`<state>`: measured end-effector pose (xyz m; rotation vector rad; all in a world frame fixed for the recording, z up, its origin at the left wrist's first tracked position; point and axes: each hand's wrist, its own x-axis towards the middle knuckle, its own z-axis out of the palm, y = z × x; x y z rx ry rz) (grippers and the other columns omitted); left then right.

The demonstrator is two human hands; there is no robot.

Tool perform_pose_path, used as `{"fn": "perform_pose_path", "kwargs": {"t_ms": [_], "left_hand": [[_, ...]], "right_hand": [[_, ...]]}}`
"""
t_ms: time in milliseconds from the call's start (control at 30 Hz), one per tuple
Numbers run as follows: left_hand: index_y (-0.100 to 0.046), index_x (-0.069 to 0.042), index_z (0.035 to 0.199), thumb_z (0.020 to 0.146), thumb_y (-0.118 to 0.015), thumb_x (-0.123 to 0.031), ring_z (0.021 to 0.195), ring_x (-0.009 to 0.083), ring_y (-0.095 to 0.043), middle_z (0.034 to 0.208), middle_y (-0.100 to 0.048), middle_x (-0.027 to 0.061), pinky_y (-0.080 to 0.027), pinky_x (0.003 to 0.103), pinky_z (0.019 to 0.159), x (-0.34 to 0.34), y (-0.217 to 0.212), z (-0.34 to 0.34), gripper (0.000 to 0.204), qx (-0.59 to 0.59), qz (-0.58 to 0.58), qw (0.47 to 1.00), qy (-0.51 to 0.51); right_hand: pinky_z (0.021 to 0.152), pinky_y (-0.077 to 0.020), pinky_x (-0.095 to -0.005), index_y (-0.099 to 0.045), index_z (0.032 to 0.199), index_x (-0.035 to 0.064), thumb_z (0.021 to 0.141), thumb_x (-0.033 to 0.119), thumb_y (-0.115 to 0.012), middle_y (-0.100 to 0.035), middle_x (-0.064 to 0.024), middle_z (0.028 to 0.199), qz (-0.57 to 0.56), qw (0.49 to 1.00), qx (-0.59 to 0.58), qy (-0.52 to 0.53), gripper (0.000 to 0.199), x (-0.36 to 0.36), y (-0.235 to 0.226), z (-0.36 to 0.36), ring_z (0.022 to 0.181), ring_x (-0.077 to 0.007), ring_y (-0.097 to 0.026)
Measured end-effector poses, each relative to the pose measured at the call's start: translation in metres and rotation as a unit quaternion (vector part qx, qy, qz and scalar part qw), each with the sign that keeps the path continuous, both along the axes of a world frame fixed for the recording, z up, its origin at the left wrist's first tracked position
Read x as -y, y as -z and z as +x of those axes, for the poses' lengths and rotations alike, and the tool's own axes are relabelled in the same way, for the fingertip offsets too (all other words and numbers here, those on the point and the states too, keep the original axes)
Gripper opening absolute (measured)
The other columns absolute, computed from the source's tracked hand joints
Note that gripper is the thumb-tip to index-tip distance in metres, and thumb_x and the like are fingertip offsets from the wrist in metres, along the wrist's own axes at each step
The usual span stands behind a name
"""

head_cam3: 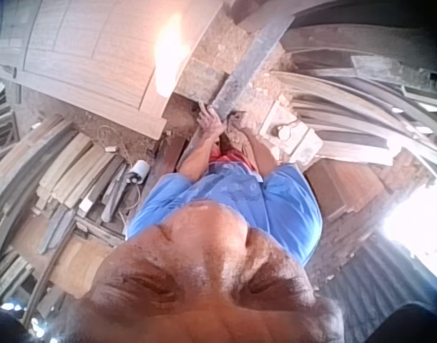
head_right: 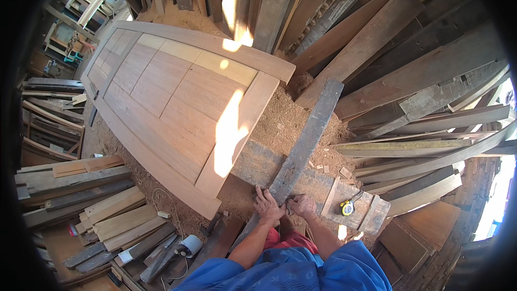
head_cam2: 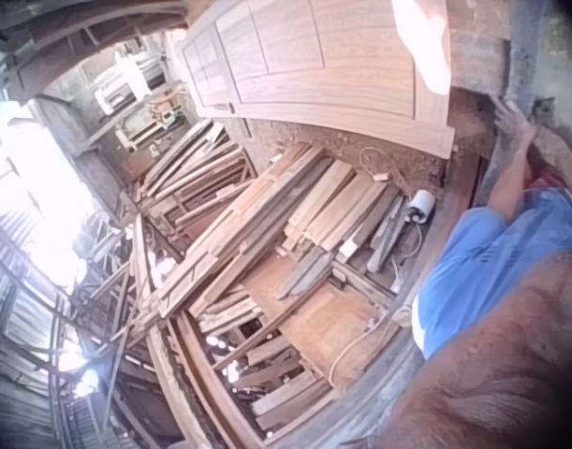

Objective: The person uses a hammer to tap and align wooden planks on a large door frame resting on a workbench. They repeatedly adjust the position of the planks and the frame, ensuring the joints fit tightly together.

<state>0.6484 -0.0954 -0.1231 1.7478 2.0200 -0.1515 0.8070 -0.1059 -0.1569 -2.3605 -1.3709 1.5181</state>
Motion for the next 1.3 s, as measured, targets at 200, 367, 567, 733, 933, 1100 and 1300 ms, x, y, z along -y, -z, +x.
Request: {"fn": "perform_pose_path", "kwargs": {"t_ms": [200,367,567,733,933,1100,1300], "left_hand": [[-0.027,0.0,0.141,0.069,-0.084,-0.045,0.122,0.0421,-0.046,0.16,-0.011,0.0265,-0.04,0.054,0.097,-0.002,-0.003,0.003,0.102,-0.004,-0.012,1.0,0.0],[-0.028,0.001,0.141,0.07,-0.084,-0.046,0.123,0.042,-0.045,0.16,-0.011,0.0265,-0.039,0.054,0.097,-0.001,-0.003,0.003,0.102,-0.006,-0.02,1.0,-0.001],[-0.03,0.001,0.141,0.07,-0.083,-0.046,0.123,0.0421,-0.046,0.16,-0.011,0.0268,-0.04,0.055,0.097,0.001,-0.002,0.002,0.099,-0.005,-0.017,1.0,0.0],[-0.028,0.001,0.141,0.069,-0.083,-0.044,0.121,0.0439,-0.046,0.159,-0.012,0.0284,-0.039,0.056,0.096,0.003,0.005,-0.001,0.101,0.004,-0.002,1.0,0.006],[-0.027,0.001,0.141,0.069,-0.084,-0.04,0.121,0.0446,-0.046,0.158,-0.012,0.0292,-0.04,0.057,0.094,0.007,0.028,0.0,0.1,0.005,0.025,1.0,0.005],[-0.028,0.001,0.14,0.069,-0.085,-0.038,0.121,0.0445,-0.046,0.158,-0.013,0.0285,-0.041,0.056,0.093,0.005,0.043,-0.002,0.099,0.009,0.029,1.0,0.007],[-0.028,0.0,0.14,0.069,-0.085,-0.039,0.121,0.0442,-0.046,0.158,-0.014,0.0282,-0.041,0.056,0.093,0.008,0.041,-0.006,0.099,0.014,0.017,1.0,0.007]], "right_hand": [[0.074,-0.0554,-0.0419,-0.077,0.08,0.015,0.079,0.044,-0.069,-0.073,-0.0129,0.079,-0.046,0.999,-0.012,-0.004,0.03,-0.006,-0.01,0.004,0.079,-0.0294,-0.072],[0.073,-0.0553,-0.0413,-0.077,0.078,0.0146,0.078,0.043,-0.07,-0.072,-0.0115,0.074,-0.04,0.999,-0.015,0.001,0.03,-0.006,-0.014,0.004,0.075,-0.0276,-0.071],[0.073,-0.0551,-0.0416,-0.078,0.079,0.0146,0.079,0.042,-0.069,-0.073,-0.012,0.076,-0.042,0.999,-0.02,0.007,0.029,-0.001,-0.006,0.004,0.077,-0.0286,-0.071],[0.075,-0.055,-0.042,-0.078,0.082,0.0148,0.079,0.045,-0.069,-0.073,-0.0141,0.082,-0.034,0.999,-0.023,0.002,0.032,-0.003,-0.009,0.002,0.081,-0.0303,-0.072],[0.067,-0.0547,-0.0416,-0.077,0.079,0.0095,0.08,0.045,-0.066,-0.07,-0.0145,0.07,0.038,0.999,-0.005,-0.015,0.037,0.007,0.027,0.003,0.069,-0.0277,-0.07],[0.066,-0.055,-0.0394,-0.076,0.073,0.0105,0.082,0.043,-0.067,-0.071,-0.01,0.069,-0.01,1.0,-0.011,0.006,0.035,0.003,0.041,-0.001,0.067,-0.0226,-0.07],[0.063,-0.0546,-0.0351,-0.075,0.08,0.0044,0.088,0.034,-0.067,-0.072,-0.0082,0.069,-0.101,0.985,-0.13,0.042,0.032,-0.005,0.052,0.003,0.06,-0.0187,-0.068]]}}
